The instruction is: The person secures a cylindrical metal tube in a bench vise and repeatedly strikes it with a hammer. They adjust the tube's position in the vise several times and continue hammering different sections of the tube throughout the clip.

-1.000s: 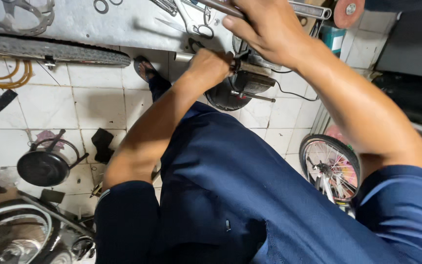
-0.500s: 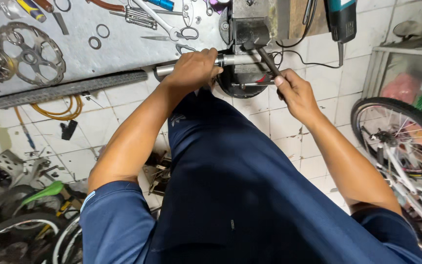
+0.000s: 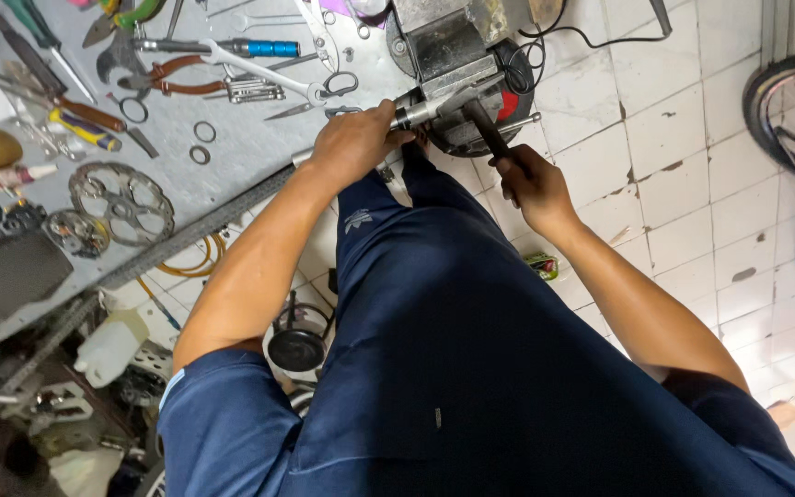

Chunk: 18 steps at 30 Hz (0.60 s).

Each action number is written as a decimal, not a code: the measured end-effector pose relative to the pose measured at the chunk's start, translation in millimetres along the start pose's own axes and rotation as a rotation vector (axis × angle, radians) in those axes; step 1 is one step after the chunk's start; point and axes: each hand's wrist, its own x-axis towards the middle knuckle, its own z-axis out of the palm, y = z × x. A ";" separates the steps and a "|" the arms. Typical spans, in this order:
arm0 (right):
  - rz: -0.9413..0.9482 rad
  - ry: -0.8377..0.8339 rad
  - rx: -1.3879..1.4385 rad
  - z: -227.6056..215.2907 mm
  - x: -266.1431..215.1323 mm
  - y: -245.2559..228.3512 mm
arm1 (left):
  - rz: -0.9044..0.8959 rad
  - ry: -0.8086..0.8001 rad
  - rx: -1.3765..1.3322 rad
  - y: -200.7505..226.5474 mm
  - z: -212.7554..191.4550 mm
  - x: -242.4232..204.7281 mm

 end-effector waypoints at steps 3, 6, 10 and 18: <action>-0.013 0.085 0.078 15.0 -2.8 5.8 | -0.057 -0.038 0.004 -4.6 -4.9 8.0; -0.072 0.124 0.040 31.0 -16.0 13.2 | -0.008 -0.039 -0.097 -22.7 0.5 21.8; -0.213 0.091 -0.178 69.1 -39.3 36.1 | -0.035 -0.281 -0.340 -54.1 21.7 63.7; -0.106 -0.107 -0.373 206.9 -23.8 54.6 | -0.125 -0.524 -0.454 -47.8 -5.2 71.3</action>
